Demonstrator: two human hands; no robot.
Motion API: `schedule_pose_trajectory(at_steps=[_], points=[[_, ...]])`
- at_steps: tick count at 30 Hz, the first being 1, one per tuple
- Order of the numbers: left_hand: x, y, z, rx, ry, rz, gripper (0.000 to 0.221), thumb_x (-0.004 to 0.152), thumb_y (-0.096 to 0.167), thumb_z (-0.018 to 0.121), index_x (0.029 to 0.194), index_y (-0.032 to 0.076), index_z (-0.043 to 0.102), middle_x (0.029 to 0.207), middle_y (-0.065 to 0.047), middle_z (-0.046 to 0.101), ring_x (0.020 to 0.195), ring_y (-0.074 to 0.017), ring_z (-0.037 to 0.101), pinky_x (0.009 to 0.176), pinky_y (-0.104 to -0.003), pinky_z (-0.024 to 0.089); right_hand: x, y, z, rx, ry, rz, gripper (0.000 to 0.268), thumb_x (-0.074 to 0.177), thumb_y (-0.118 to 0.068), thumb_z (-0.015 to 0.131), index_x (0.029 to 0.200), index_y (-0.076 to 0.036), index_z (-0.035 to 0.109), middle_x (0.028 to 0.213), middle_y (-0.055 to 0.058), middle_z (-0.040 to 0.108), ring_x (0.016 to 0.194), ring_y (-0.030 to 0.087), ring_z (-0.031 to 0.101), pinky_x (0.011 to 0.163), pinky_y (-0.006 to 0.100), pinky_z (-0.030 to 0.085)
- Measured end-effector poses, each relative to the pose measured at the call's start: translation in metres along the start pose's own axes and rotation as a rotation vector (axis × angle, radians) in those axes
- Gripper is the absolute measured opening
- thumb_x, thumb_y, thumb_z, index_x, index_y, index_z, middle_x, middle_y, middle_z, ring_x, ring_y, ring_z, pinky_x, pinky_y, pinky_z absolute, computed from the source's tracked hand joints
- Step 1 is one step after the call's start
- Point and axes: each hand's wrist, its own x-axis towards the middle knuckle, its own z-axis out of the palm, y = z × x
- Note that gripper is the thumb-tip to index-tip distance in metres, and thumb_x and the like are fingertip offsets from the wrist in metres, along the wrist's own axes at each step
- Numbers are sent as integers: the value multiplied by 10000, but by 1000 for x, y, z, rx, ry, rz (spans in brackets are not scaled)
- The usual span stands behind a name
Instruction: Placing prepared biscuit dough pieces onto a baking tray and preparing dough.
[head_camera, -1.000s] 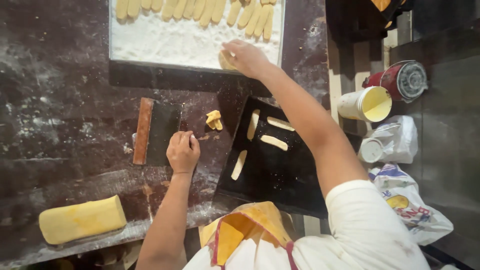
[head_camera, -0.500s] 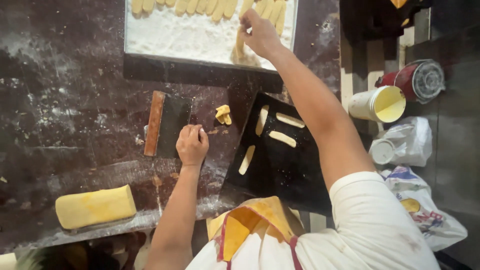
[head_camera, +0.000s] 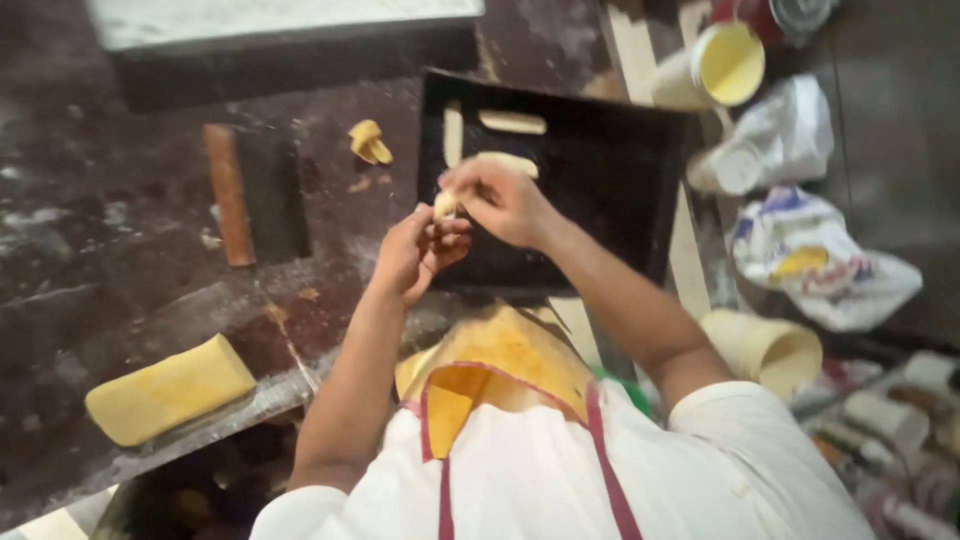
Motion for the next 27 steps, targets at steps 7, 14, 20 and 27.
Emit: schedule_pose_trajectory(at_steps=[7,14,20,27], points=[[52,-88,-28,170,-33,84,218,1035,107,599,1204,-30,609,994,-132,694,807,-203,692,744,-337,611,-126,64,-2,-5,272,278,353,913,86,521,1226,-30,635,1222,88,695,1086,126,658,921,275,559],[85,-83,9,1156,213,606,208,931,180,694,1072,33,734,926,-134,773,845,-236,763,786,-363,593,-115,98,-8,-189,594,451,215,981,-82,680,1191,-37,686,1088,104,756,987,155,727,871,292,585],[72,-64,3,1427,251,836,210,895,154,710,1054,19,737,994,-183,757,935,-352,731,862,-430,564,-118,88,-17,-607,573,349,252,899,-53,705,1151,-42,699,1104,143,728,1011,291,714,901,383,565],[26,14,-11,1326,508,1218,189,960,62,678,1138,15,719,1092,-174,729,1010,-340,703,911,-427,559,-76,69,-23,-743,377,95,285,886,-66,735,1168,-44,699,1176,138,703,1126,337,644,980,421,518]])
